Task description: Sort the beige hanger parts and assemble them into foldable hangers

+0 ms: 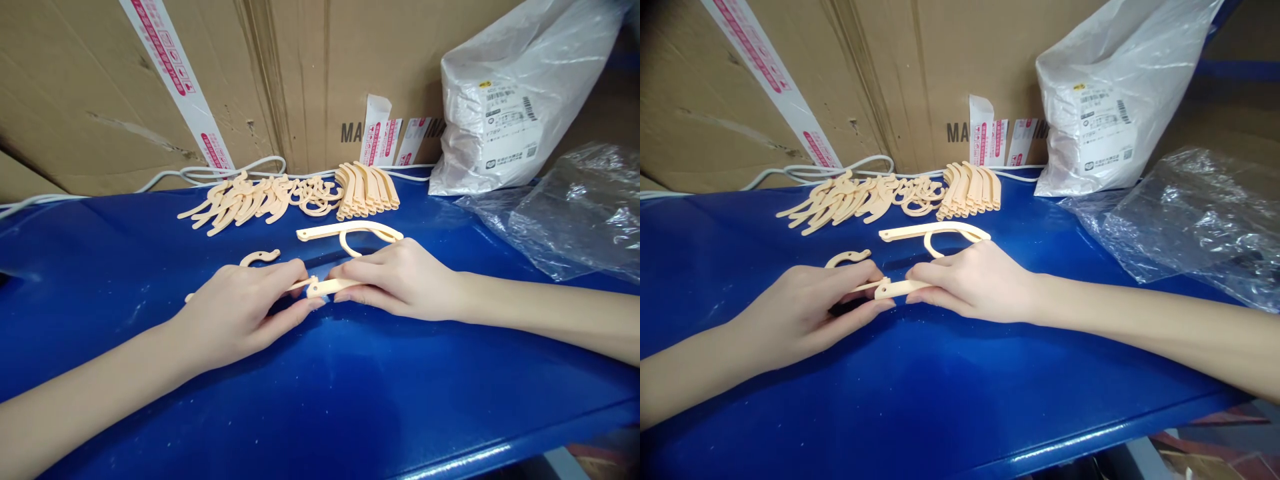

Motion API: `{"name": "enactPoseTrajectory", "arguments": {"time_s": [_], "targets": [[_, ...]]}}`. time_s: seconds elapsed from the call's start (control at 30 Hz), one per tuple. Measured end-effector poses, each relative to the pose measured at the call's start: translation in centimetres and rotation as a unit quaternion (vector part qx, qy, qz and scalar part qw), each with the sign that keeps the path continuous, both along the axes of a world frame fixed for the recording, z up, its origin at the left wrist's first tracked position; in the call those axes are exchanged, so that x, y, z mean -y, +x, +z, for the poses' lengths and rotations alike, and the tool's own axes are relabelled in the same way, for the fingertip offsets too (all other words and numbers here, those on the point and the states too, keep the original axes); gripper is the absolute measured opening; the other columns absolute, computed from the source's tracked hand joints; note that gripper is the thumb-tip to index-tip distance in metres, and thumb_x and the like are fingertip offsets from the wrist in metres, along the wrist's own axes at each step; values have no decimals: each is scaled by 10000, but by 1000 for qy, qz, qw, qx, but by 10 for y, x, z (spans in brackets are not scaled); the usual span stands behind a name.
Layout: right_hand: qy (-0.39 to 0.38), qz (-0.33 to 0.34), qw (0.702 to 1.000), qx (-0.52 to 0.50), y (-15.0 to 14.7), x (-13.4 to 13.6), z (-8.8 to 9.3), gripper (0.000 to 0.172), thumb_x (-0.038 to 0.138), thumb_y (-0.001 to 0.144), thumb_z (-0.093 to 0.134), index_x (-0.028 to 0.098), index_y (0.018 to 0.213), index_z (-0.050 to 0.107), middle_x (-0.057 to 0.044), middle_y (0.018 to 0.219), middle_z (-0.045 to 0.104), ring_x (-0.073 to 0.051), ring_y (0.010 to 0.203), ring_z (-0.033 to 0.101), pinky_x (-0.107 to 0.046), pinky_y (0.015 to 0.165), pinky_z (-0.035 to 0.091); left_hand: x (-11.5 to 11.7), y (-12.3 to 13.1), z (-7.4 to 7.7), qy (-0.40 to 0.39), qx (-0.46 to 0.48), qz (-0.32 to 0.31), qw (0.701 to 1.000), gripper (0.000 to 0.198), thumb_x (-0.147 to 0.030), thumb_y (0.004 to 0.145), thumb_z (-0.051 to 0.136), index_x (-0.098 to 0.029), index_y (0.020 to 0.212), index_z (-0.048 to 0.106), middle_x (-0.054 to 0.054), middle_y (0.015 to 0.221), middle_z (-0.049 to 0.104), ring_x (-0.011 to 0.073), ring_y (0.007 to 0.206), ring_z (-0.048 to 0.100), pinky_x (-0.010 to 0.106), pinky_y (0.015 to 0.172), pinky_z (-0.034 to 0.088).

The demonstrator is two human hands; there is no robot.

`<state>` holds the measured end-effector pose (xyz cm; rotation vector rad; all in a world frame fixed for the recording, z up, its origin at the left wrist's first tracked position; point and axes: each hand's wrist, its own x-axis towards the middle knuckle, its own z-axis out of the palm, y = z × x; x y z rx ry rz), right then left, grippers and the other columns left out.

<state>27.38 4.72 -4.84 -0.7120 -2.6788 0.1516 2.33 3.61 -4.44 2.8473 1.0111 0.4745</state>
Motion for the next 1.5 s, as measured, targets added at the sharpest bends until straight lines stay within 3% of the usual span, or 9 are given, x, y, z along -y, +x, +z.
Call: {"name": "enactPoseTrajectory", "arguments": {"time_s": [0.2, 0.47, 0.63, 0.83, 1.17, 1.5], "targets": [[-18, 2, 1000, 0, 0, 0, 0, 414, 405, 1046, 355, 147, 1071, 678, -38, 846, 740, -128, 677, 663, -233, 552, 379, 4, 2, 5, -4, -2, 9, 1000, 320, -426, 1018, 396, -190, 843, 522, -68, 622, 510, 93, 491, 450, 219, 496, 306], [-35, -2, 999, -1, -1, 0, -1, 413, 400, 1039, 375, 137, 1072, 692, -51, 846, 740, -146, 682, 675, -247, 557, 397, -2, -2, -3, 35, -5, -19, 999, 349, -424, 1037, 340, -203, 808, 483, -66, 591, 510, 101, 460, 474, 219, 459, 287], [-48, -6, 999, 8, 0, -1, -1, 423, 404, 1042, 356, 151, 1111, 687, -56, 856, 742, -166, 732, 682, -262, 609, 422, -4, -3, -8, 111, -33, -15, 993, 368, -408, 1053, 262, -212, 816, 465, -56, 581, 550, 124, 440, 519, 235, 426, 273], [-53, -3, 999, 14, -1, -2, -1, 418, 404, 1043, 352, 149, 1097, 679, -56, 857, 739, -157, 723, 662, -254, 621, 417, 2, 3, 0, 225, -83, -19, 971, 452, -362, 1062, 197, -209, 726, 458, -46, 536, 498, 129, 398, 507, 258, 385, 264], [-88, 10, 996, 7, -2, -2, 0, 406, 396, 1040, 355, 161, 1069, 684, -44, 841, 727, -141, 684, 636, -249, 605, 388, 9, 4, 3, 347, -126, -36, 929, 357, -253, 1040, 325, -195, 750, 525, -23, 553, 469, 156, 419, 427, 315, 425, 231], [-107, 32, 994, -13, -2, -3, 3, 360, 389, 1025, 420, 157, 1011, 694, -9, 748, 687, -100, 590, 555, -231, 575, 339, 11, 4, 9, 369, -138, -37, 919, 299, -295, 995, 454, -191, 732, 555, -4, 577, 529, 174, 558, 586, 290, 479, 380]]}}
